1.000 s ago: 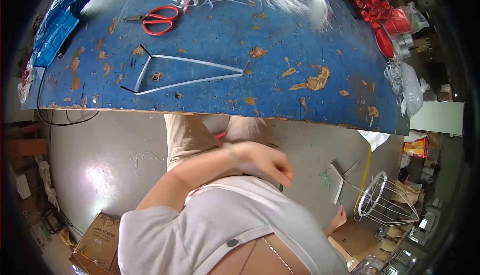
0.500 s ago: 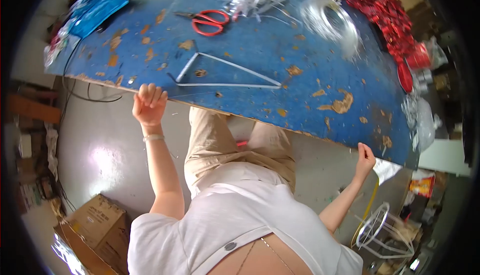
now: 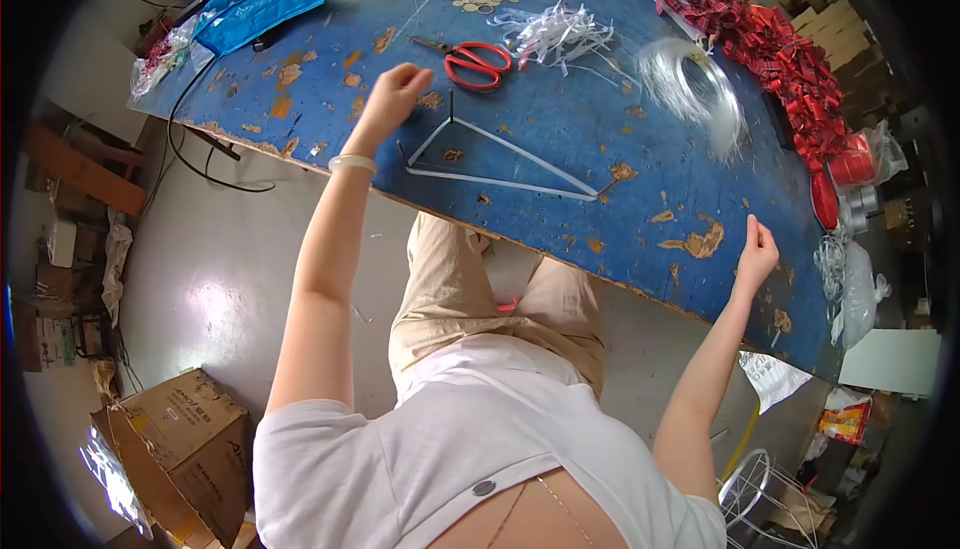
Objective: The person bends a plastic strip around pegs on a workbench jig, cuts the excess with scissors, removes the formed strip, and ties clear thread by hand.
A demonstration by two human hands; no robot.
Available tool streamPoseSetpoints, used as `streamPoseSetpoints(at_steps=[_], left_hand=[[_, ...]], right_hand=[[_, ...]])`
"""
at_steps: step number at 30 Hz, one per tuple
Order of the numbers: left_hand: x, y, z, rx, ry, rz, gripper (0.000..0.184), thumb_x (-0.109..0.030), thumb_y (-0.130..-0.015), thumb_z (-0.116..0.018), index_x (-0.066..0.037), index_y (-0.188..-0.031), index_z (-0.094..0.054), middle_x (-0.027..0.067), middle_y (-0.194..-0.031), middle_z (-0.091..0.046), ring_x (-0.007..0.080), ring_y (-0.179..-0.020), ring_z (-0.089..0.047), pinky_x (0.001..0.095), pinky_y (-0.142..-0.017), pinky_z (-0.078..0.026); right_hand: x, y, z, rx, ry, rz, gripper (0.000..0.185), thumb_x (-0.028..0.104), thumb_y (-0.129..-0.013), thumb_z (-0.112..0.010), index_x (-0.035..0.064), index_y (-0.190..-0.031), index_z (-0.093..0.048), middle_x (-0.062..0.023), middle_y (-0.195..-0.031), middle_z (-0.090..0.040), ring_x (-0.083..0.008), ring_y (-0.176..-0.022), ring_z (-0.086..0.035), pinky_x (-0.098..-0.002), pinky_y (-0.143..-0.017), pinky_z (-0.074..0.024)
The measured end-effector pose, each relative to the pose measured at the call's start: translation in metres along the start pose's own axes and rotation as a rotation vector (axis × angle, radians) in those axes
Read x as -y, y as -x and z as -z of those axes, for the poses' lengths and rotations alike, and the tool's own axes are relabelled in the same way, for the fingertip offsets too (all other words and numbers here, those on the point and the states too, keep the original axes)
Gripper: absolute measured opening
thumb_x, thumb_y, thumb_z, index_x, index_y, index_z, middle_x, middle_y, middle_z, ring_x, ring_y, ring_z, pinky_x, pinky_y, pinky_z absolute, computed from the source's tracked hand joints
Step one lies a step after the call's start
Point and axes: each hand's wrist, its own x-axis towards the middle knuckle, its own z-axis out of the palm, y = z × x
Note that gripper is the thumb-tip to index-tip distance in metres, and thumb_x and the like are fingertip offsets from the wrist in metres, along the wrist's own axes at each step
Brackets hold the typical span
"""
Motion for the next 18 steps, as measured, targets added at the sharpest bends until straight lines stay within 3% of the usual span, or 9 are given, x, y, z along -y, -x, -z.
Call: streamPoseSetpoints(at_steps=[2,5,10,15,17,18], left_hand=[[0.014,-0.004,-0.018,-0.026,-0.392,-0.341,0.026,-0.029,-0.092,-0.055,-0.007,-0.078,-0.052,0.0073,-0.065,-0.052,0.02,-0.054,-0.052,0.0342,-0.05,-0.041],[0.0,0.01,-0.028,-0.047,-0.757,-0.491,0.028,-0.031,-0.09,-0.055,-0.007,-0.077,-0.052,0.012,-0.071,-0.056,0.0317,-0.064,-0.058,0.0415,-0.056,-0.045],[-0.018,0.013,-0.018,0.068,-0.722,-0.395,0.034,-0.038,-0.086,-0.06,-0.007,-0.074,-0.052,0.0104,-0.071,-0.06,0.0334,-0.069,-0.059,0.04,-0.058,-0.047],[-0.023,0.006,0.011,-0.023,-0.634,-0.228,0.029,-0.032,-0.079,-0.071,-0.006,-0.076,-0.057,0.0099,-0.064,-0.058,0.0254,-0.058,-0.055,0.0334,-0.056,-0.045],[-0.056,0.022,0.007,-0.292,-0.468,-0.334,0.022,-0.021,-0.082,-0.07,-0.003,-0.079,-0.058,0.0034,-0.06,-0.053,0.0108,-0.055,-0.044,0.0259,-0.051,-0.038],[-0.072,0.032,0.0,-0.369,-0.373,-0.355,0.02,-0.02,-0.083,-0.07,-0.003,-0.079,-0.058,0.002,-0.061,-0.053,0.0095,-0.056,-0.044,0.0251,-0.051,-0.037]], right_hand=[[-0.024,0.0,0.01,0.081,0.143,-0.022,0.026,0.022,-0.083,-0.071,-0.0031,-0.079,-0.066,0.0023,-0.059,-0.053,-0.0052,-0.056,-0.041,-0.0236,-0.052,-0.0353],[-0.058,0.01,0.033,0.145,0.219,-0.033,0.03,0.025,-0.08,-0.074,-0.0024,-0.072,-0.065,0.0021,-0.055,-0.049,-0.0058,-0.053,-0.039,-0.0247,-0.05,-0.0336],[-0.083,0.052,0.098,0.128,0.319,-0.115,0.03,0.025,-0.079,-0.074,-0.002,-0.069,-0.063,-0.0001,-0.054,-0.049,-0.0076,-0.052,-0.04,-0.0264,-0.05,-0.0352],[-0.115,0.133,0.2,0.032,0.342,-0.333,0.034,0.025,-0.08,-0.074,-0.0036,-0.068,-0.06,0.0,-0.056,-0.049,-0.0084,-0.055,-0.039,-0.0259,-0.052,-0.035],[-0.104,0.18,0.239,0.037,0.381,-0.416,0.035,0.025,-0.081,-0.072,-0.0036,-0.068,-0.058,0.0002,-0.058,-0.049,-0.0084,-0.057,-0.039,-0.0257,-0.053,-0.0346],[-0.103,0.205,0.259,0.059,0.397,-0.432,0.035,0.025,-0.082,-0.071,-0.0031,-0.068,-0.058,0.0008,-0.059,-0.048,-0.0086,-0.058,-0.038,-0.0256,-0.053,-0.034]])
